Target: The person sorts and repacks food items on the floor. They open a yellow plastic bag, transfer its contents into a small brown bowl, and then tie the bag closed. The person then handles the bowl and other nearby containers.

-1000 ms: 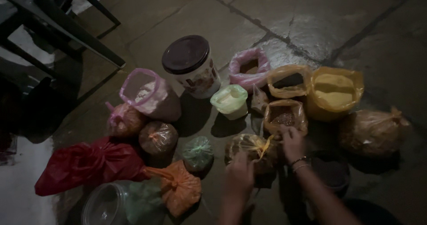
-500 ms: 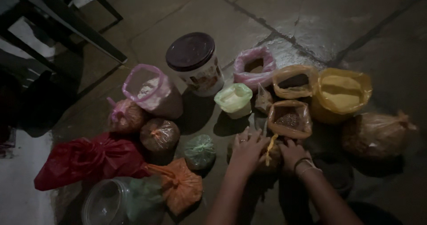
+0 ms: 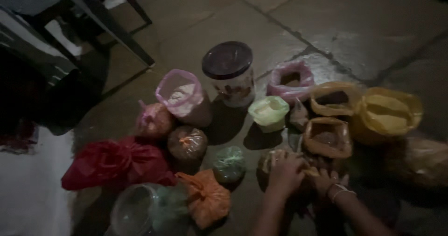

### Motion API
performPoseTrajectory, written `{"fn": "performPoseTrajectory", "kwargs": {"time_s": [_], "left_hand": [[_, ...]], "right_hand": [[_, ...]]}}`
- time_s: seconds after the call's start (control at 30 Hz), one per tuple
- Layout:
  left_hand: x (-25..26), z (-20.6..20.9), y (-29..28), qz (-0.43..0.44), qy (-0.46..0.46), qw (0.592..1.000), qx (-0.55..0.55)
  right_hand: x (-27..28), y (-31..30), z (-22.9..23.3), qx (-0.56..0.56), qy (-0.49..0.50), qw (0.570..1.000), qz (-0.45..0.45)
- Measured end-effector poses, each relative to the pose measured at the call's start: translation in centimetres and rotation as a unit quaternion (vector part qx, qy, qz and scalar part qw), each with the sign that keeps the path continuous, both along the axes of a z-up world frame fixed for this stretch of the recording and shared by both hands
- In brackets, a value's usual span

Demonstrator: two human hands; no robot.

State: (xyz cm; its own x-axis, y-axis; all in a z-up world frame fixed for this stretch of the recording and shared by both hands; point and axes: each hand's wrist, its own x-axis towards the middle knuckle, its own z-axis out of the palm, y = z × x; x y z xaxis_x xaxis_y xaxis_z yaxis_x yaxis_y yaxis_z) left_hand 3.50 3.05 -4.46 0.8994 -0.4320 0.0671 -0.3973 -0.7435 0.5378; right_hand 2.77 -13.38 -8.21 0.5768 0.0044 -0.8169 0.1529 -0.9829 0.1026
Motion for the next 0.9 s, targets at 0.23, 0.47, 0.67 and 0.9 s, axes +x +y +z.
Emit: {"fn": "performPoseTrajectory", "kwargs": {"time_s": [0.23,0.47,0.67,0.9], "left_hand": [[-0.1,2.3,0.0,-0.038,-0.025,0.999,0.028],[0.3,-4.0,0.1,-0.006,-0.061,0.998,0.003],[1.1,-2.1,3.9,0.288,-0.072,0.942,-0.158],[6.2,10.6,10.2,0.584,0.205,0.549,-0.561]], "right_hand": [[2.1,2.6,-0.2,-0.02,-0.01,0.999,-0.023],[3.3,3.1,-2.3,-0.065,-0.004,0.998,0.014],[3.3,2.5,-3.1,-0.148,0.015,0.982,0.118],[2.3,1.7,-4.8,-0.415,0.06,0.667,0.616]]}}
